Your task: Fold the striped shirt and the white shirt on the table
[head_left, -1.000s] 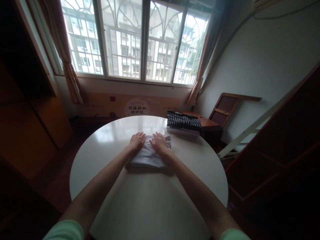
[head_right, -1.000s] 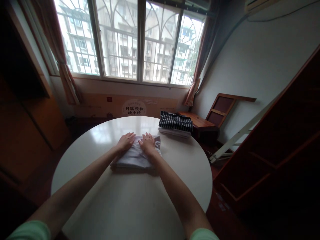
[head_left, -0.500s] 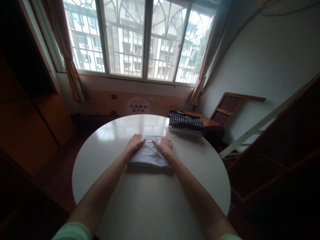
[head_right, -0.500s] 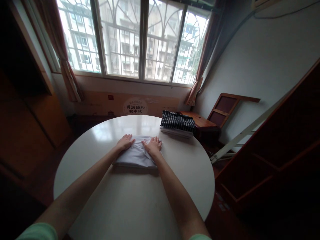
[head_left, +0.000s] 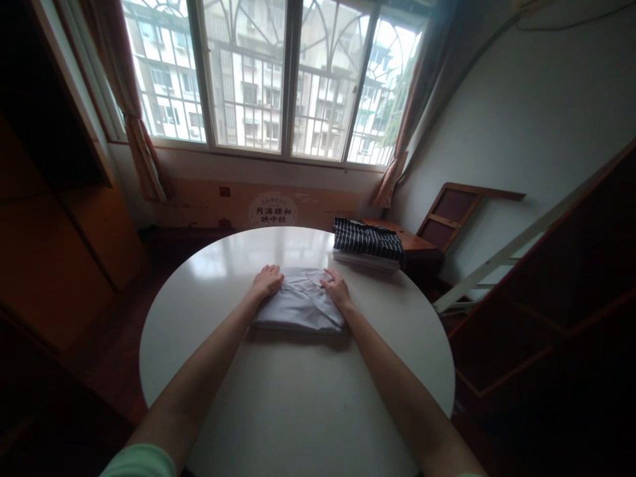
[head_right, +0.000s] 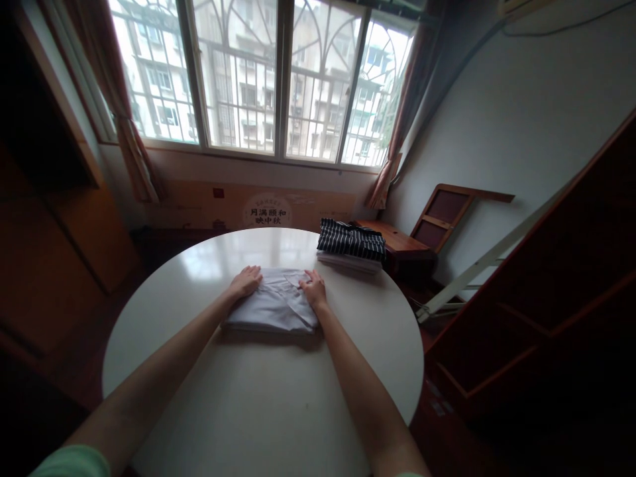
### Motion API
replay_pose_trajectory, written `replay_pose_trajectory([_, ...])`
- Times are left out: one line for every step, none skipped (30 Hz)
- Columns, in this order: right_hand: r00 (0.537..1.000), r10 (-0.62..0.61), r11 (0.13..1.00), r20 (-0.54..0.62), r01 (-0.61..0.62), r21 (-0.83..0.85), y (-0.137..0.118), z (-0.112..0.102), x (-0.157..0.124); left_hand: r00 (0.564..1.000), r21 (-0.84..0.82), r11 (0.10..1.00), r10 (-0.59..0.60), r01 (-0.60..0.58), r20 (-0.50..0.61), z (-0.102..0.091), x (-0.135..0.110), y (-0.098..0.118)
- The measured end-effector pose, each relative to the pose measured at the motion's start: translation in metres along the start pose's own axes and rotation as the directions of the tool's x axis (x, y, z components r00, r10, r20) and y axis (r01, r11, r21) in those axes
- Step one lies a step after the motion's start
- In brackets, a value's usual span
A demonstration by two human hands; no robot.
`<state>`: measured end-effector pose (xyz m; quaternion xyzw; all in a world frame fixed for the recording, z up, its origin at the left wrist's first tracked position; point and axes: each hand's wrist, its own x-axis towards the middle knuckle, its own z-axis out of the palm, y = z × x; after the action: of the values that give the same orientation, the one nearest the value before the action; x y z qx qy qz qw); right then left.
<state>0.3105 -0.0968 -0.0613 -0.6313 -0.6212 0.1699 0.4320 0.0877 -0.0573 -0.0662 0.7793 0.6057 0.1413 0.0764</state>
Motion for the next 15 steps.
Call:
replay_pose_trajectory([1.000,-0.005,1.000,-0.003,0.005,-0.016,0.000,0.001,-0.001,1.000,-0.012,1.000,0.001,-0.001,-0.010,0.000,0.000,-0.001])
replay_pose_trajectory([1.000,-0.007,1.000,-0.005,0.007,-0.026,-0.001,0.002,-0.001,1.000,-0.026,1.000,0.002,-0.002,-0.021,0.000,0.000,-0.002])
replay_pose_trajectory([1.000,-0.007,0.999,-0.009,0.006,-0.033,-0.001,0.002,-0.002,0.999,-0.041,0.999,0.003,-0.005,-0.032,-0.001,-0.001,-0.003])
replay_pose_trajectory([1.000,-0.004,0.999,-0.018,0.003,-0.038,-0.002,0.003,-0.002,0.999,-0.058,0.998,0.005,-0.008,-0.044,-0.002,-0.003,-0.004])
replay_pose_trajectory([0.999,-0.002,0.999,-0.032,0.001,-0.039,-0.003,0.002,-0.003,0.998,-0.076,0.997,0.004,-0.009,-0.059,-0.003,-0.005,-0.006])
replay_pose_trajectory([0.999,-0.001,0.999,-0.048,-0.001,-0.037,-0.003,0.002,-0.003,0.997,-0.093,0.996,-0.001,-0.006,-0.077,-0.004,-0.008,-0.007])
replay_pose_trajectory([0.998,0.001,0.999,-0.069,-0.003,-0.032,-0.003,0.001,-0.004,0.995,-0.109,0.994,-0.010,-0.001,-0.098,-0.005,-0.011,-0.008])
replay_pose_trajectory([0.995,0.008,1.000,-0.095,-0.011,-0.025,-0.003,0.000,-0.005,0.993,-0.120,0.993,-0.022,0.007,-0.118,-0.006,-0.016,-0.009])
replay_pose_trajectory([0.992,0.028,1.000,-0.123,-0.029,-0.012,-0.002,-0.002,-0.005,0.989,-0.136,0.991,-0.041,0.021,-0.142,-0.008,-0.022,-0.009])
replay_pose_trajectory([0.987,0.063,0.998,-0.148,-0.062,0.011,-0.001,-0.004,-0.006,0.984,-0.163,0.986,-0.069,0.041,-0.167,-0.010,-0.029,-0.010])
replay_pose_trajectory([0.980,0.113,0.993,-0.163,-0.107,0.042,0.000,-0.007,-0.007,0.976,-0.201,0.977,-0.104,0.065,-0.190,-0.012,-0.036,-0.010])
replay_pose_trajectory([0.971,0.171,0.984,-0.165,-0.159,0.080,0.001,-0.011,-0.009,0.969,-0.249,0.964,-0.143,0.090,-0.202,-0.015,-0.043,-0.010])
replay_pose_trajectory([0.961,0.231,0.969,-0.151,-0.214,0.125,0.003,-0.015,-0.010,0.964,-0.299,0.947,-0.179,0.114,-0.199,-0.019,-0.051,-0.010])
replay_pose_trajectory([0.951,0.284,0.950,-0.122,-0.262,0.172,0.004,-0.020,-0.011,0.963,-0.342,0.930,-0.204,0.134,-0.177,-0.023,-0.058,-0.010])
replay_pose_trajectory([0.943,0.323,0.930,-0.084,-0.300,0.213,0.006,-0.025,-0.012,0.967,-0.369,0.918,-0.213,0.149,-0.140,-0.028,-0.065,-0.010])
